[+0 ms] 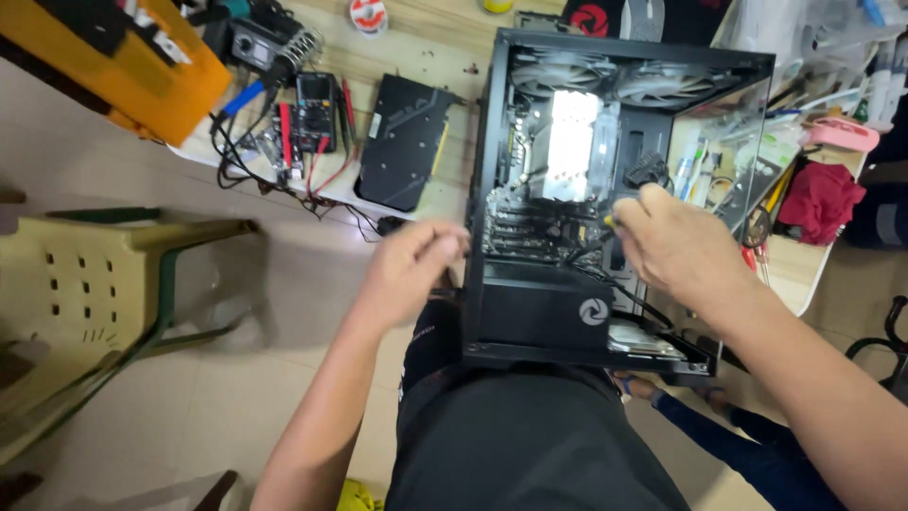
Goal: Repairing a desktop computer by manipulating internal components and using a screwdriver.
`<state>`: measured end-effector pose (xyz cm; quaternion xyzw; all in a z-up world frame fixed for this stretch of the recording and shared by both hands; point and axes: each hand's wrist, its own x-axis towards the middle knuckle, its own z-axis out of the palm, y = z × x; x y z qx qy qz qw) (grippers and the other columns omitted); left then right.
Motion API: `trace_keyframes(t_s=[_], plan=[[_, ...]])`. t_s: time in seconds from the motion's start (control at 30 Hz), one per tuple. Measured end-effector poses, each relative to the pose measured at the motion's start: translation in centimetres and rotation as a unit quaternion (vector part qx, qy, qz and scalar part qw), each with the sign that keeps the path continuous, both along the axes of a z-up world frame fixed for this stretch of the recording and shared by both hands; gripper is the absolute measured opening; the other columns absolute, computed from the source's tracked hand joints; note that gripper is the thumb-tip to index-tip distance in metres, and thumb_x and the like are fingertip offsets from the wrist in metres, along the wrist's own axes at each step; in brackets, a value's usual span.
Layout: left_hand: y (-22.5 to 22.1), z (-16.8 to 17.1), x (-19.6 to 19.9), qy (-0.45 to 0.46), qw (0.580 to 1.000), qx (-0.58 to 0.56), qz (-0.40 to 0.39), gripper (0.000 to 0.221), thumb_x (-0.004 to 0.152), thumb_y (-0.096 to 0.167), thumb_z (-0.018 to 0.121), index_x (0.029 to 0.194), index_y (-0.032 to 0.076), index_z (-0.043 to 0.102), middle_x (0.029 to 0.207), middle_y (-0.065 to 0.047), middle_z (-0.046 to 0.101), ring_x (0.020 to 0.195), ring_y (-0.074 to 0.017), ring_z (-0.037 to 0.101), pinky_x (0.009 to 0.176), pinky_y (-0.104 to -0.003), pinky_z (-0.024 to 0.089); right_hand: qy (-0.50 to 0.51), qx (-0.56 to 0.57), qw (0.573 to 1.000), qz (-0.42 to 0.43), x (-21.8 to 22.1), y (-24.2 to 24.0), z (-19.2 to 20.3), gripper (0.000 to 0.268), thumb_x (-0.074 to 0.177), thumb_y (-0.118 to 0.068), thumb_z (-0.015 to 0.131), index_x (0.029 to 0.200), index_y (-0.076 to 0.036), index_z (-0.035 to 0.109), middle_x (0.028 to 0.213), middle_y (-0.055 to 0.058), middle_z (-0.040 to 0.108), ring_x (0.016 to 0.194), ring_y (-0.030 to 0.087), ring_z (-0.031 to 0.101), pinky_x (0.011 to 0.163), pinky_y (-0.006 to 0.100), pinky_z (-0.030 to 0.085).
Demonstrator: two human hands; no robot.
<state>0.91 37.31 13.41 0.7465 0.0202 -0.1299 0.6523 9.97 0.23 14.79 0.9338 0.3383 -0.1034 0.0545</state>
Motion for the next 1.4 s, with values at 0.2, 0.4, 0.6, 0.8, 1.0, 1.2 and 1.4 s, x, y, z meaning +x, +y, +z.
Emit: trace_keyframes(t_s=[0.2,0.4,0.6,0.8,1.0,1.2,1.4], plan=[[2.6,-4.1,8.9,-0.019,0.981,0.193,0.014,0.020,0.105,0.027,0.061,0.096,0.012,0.070,0.095,-0.002,0.073,0.086,-0.0177,0.066,0.079,-0.035,0.047,0.128,-0.028,0.969,-0.209,-0.5,1.5,1.7,0.036,0.105,-0.042,0.060,0.118,-0.009,0.051,0.117,0.019,0.054,0.088,0.049,0.069,0.070,0.063,0.058],[3.0,-10.6,19.3,-0.141,0.930,0.339,-0.027,0.013,0.101,0.020,0.064,0.096,0.015,0.075,0.097,-0.012,0.073,0.088,-0.0410,0.071,0.068,-0.057,0.050,0.068,-0.135,0.954,-0.260,-1.1,3.3,2.3,0.046,0.117,-0.063,0.044,0.116,-0.018,0.048,0.102,0.005,0.072,0.075,0.044,0.079,0.054,0.051,0.060],[2.5,-18.5,30.2,-0.119,0.896,0.425,-0.051,0.024,0.083,0.005,0.058,0.078,0.024,0.074,0.092,-0.013,0.068,0.086,-0.0470,0.071,0.069,-0.057,0.056,0.055,-0.104,0.955,-0.272,-1.4,4.5,1.9,0.041,0.117,-0.057,0.049,0.114,-0.017,0.052,0.101,0.007,0.063,0.074,0.041,0.076,0.052,0.053,0.059],[0.6,-23.3,34.4,-0.082,0.800,0.567,-0.180,0.031,0.086,0.001,0.071,0.109,0.017,0.086,0.107,-0.016,0.083,0.106,-0.0446,0.080,0.090,-0.052,0.064,0.138,-0.004,0.941,-0.309,-2.1,5.5,2.7,0.022,0.113,-0.032,0.057,0.109,-0.010,0.053,0.108,0.015,0.056,0.078,0.036,0.069,0.063,0.050,0.060],[0.8,-26.2,35.4,-0.149,0.791,0.563,-0.188,0.015,0.089,0.022,0.079,0.101,0.016,0.085,0.100,-0.018,0.083,0.100,-0.0464,0.080,0.085,-0.054,0.064,0.175,0.023,0.917,-0.359,-2.0,5.6,3.6,0.034,0.103,-0.022,0.062,0.132,-0.004,0.056,0.125,0.022,0.059,0.091,0.043,0.069,0.075,0.057,0.057],[0.8,-25.5,35.6,-0.125,0.765,0.598,-0.202,0.033,0.081,-0.007,0.074,0.104,0.013,0.087,0.100,-0.017,0.084,0.096,-0.0427,0.082,0.081,-0.050,0.066,0.119,-0.040,0.927,-0.354,-2.2,5.6,2.9,0.054,0.108,-0.051,0.061,0.139,-0.009,0.049,0.123,0.019,0.059,0.083,0.047,0.075,0.061,0.057,0.062],[0.6,-20.7,34.6,-0.072,0.772,0.591,-0.224,0.034,0.088,0.008,0.069,0.118,0.013,0.085,0.116,-0.019,0.082,0.107,-0.0443,0.079,0.089,-0.051,0.062,0.141,-0.068,0.911,-0.381,-1.8,6.4,3.8,0.040,0.115,-0.049,0.051,0.129,-0.011,0.052,0.112,0.016,0.072,0.084,0.047,0.077,0.063,0.060,0.059]])
